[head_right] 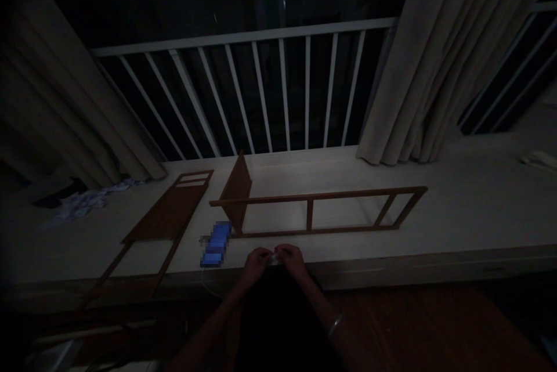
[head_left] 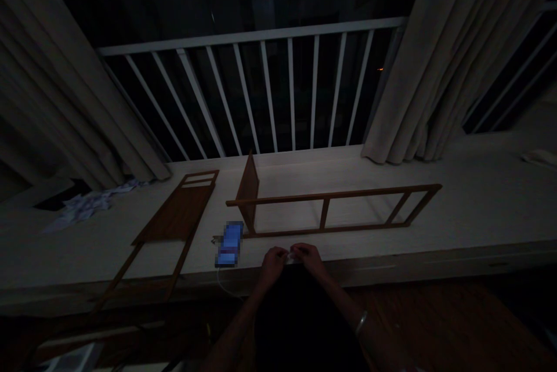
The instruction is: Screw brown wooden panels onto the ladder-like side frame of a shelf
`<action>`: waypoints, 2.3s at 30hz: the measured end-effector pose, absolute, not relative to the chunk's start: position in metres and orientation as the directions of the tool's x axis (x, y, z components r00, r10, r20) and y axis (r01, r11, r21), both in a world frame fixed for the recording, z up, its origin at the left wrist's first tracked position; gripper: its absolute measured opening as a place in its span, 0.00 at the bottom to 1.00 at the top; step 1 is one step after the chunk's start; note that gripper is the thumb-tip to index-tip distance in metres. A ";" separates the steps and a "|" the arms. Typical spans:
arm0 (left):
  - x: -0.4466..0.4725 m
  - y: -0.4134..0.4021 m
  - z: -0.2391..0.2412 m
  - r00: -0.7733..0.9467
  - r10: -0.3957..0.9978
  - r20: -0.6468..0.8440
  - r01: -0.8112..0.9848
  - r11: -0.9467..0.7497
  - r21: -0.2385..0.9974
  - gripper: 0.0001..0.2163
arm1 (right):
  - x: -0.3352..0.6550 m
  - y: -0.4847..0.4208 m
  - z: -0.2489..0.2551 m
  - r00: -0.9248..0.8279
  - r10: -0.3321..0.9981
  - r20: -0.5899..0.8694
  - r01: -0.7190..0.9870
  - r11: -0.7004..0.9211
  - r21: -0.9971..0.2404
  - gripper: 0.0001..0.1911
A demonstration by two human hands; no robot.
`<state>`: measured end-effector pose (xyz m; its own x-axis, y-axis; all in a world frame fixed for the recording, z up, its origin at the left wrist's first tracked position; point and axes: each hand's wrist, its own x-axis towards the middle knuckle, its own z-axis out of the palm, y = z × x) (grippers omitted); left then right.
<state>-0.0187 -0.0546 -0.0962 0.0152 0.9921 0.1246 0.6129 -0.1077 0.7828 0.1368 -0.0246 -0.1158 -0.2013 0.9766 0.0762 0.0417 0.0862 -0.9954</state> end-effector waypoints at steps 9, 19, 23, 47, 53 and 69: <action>-0.028 -0.060 -0.088 0.171 0.972 0.162 0.797 -0.233 0.558 0.09 | 0.128 -0.025 -0.113 -0.205 0.974 0.095 0.114 0.120 -0.986 0.20; -0.094 -0.055 -0.087 0.023 0.974 0.225 0.935 -0.101 0.340 0.09 | 0.182 -0.007 -0.126 -0.111 0.981 0.159 0.370 0.189 -0.909 0.16; -0.123 -0.053 -0.094 -0.086 0.983 0.162 0.960 0.038 0.277 0.09 | 0.219 -0.003 -0.128 -0.063 0.979 0.194 0.468 0.201 -0.860 0.14; -0.121 -0.051 -0.078 -0.263 0.956 0.132 0.957 0.242 0.158 0.11 | 0.258 0.016 -0.158 0.140 0.922 0.361 0.795 0.112 -0.596 0.13; -0.123 -0.047 -0.078 -0.308 0.948 0.075 0.939 0.291 0.184 0.11 | 0.257 0.015 -0.156 0.147 0.921 0.360 0.800 0.104 -0.591 0.13; -0.146 -0.060 -0.068 -0.394 0.901 0.182 0.896 0.332 0.294 0.13 | 0.255 0.012 -0.158 0.161 0.914 0.371 0.818 0.087 -0.568 0.14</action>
<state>-0.1461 -0.0601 -0.0684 -0.3941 0.9008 0.1823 0.8961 0.3324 0.2942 0.2554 0.0123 -0.1579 0.1605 0.9145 0.3714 0.8180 0.0873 -0.5685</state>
